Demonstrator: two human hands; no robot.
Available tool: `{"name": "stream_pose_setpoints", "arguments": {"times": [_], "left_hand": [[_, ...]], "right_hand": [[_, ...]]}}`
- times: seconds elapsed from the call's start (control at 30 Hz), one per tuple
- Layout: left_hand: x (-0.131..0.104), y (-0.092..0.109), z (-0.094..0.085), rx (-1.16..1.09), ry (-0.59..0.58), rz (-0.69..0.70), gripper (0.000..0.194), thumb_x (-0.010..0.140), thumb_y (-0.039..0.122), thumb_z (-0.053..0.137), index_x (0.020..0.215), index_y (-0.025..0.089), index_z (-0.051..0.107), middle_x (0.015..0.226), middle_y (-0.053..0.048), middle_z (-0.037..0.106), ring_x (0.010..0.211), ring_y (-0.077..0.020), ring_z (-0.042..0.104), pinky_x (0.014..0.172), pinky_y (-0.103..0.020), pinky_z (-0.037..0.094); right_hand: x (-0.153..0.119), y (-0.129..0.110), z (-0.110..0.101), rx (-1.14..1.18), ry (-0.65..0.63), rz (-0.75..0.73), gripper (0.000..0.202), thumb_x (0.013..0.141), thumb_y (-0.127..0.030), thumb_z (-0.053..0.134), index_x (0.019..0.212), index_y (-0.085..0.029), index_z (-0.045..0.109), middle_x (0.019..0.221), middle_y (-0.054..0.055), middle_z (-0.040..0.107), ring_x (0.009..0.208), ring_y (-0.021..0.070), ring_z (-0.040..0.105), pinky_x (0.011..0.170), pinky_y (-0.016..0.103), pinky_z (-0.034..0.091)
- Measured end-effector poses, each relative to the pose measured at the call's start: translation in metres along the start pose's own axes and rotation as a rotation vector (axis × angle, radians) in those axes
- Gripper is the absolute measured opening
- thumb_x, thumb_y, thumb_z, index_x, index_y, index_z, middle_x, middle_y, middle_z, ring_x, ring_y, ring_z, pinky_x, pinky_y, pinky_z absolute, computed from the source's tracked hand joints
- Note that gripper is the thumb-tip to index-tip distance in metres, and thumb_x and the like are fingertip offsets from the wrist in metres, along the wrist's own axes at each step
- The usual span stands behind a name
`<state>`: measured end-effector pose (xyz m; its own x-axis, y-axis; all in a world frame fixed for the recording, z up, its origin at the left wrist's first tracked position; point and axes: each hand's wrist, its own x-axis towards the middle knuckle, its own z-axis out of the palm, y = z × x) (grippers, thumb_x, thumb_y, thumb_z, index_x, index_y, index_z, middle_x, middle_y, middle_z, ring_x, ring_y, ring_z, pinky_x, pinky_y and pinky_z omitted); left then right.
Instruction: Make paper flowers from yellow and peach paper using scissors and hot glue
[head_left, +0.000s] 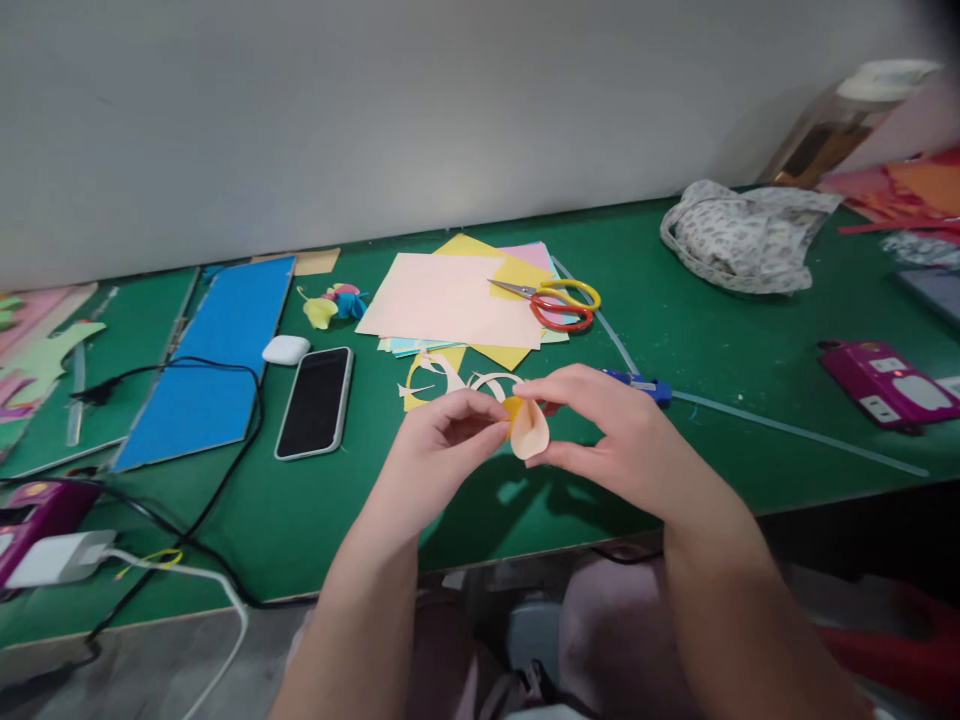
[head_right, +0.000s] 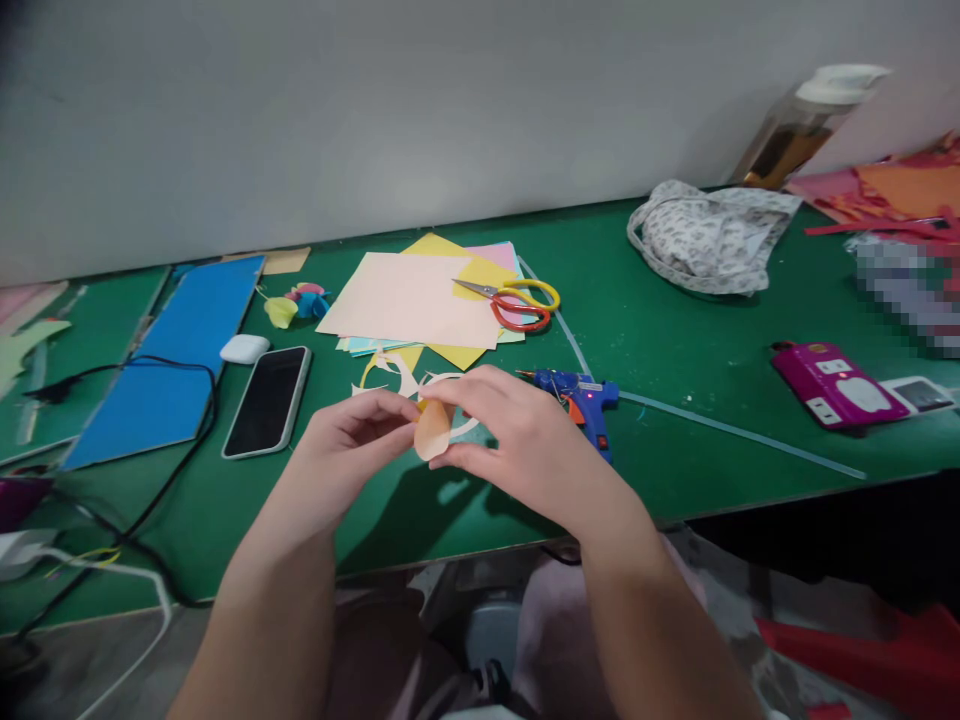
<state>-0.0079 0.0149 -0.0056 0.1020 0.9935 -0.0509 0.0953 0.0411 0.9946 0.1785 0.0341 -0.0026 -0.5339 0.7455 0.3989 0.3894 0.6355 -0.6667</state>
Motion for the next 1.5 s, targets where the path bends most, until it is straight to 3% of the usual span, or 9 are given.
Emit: {"name": "stream_pose_setpoints", "arguments": {"times": [0.6,0.9,1.03,1.2,1.4,1.5], "left_hand": [[-0.0008,-0.0036,0.0042,-0.068,0.001,-0.001,0.003,0.072,0.017,0.066,0.074,0.018,0.064,0.075,0.002,0.064,0.070,-0.0083,0.061,0.066,-0.017,0.050],[-0.0021,0.0001,0.0037,-0.128,-0.028,-0.021,0.006,0.076,0.022,0.065,0.082,0.020,0.064,0.080,0.004,0.066,0.069,-0.0058,0.061,0.066,-0.014,0.050],[-0.0023,0.0028,0.0050,-0.078,0.013,-0.027,0.009,0.077,0.026,0.063,0.082,0.019,0.065,0.078,0.002,0.066,0.068,-0.0069,0.061,0.064,-0.015,0.050],[-0.0016,-0.0009,0.0042,-0.030,0.054,0.026,0.009,0.077,0.027,0.063,0.080,0.019,0.065,0.076,0.002,0.066,0.068,-0.0071,0.060,0.062,-0.015,0.047],[-0.0008,-0.0010,0.0050,0.010,0.089,0.059,0.009,0.075,0.026,0.065,0.077,0.017,0.064,0.073,0.002,0.065,0.067,-0.0076,0.060,0.060,-0.014,0.047],[-0.0013,0.0002,0.0064,0.023,0.094,0.056,0.009,0.075,0.026,0.064,0.077,0.017,0.064,0.073,0.001,0.066,0.066,-0.0086,0.061,0.060,-0.015,0.048]], "right_hand": [[0.0029,-0.0021,0.0082,0.008,0.152,-0.003,0.024,0.079,-0.024,0.065,0.102,-0.021,0.059,0.097,0.004,0.065,0.092,0.0166,0.060,0.082,0.030,0.048],[0.0035,-0.0025,0.0093,0.036,0.187,0.008,0.019,0.080,-0.018,0.063,0.099,-0.020,0.060,0.091,0.001,0.066,0.085,0.0136,0.061,0.077,0.025,0.048],[0.0042,-0.0030,0.0086,0.029,0.192,-0.016,0.010,0.082,-0.015,0.061,0.090,-0.020,0.061,0.088,0.002,0.066,0.083,0.0134,0.061,0.076,0.024,0.047],[0.0031,-0.0024,0.0058,0.028,0.135,-0.033,0.005,0.082,-0.017,0.060,0.086,-0.020,0.060,0.088,0.002,0.062,0.087,0.0146,0.059,0.080,0.027,0.047],[0.0004,-0.0053,0.0077,-0.092,0.015,-0.009,0.023,0.076,-0.027,0.069,0.094,-0.017,0.058,0.096,0.004,0.059,0.094,0.0160,0.056,0.086,0.028,0.044],[0.0006,-0.0066,0.0103,-0.147,0.019,-0.017,0.014,0.080,-0.028,0.064,0.087,-0.016,0.060,0.093,0.005,0.058,0.089,0.0155,0.056,0.081,0.028,0.045]]}}
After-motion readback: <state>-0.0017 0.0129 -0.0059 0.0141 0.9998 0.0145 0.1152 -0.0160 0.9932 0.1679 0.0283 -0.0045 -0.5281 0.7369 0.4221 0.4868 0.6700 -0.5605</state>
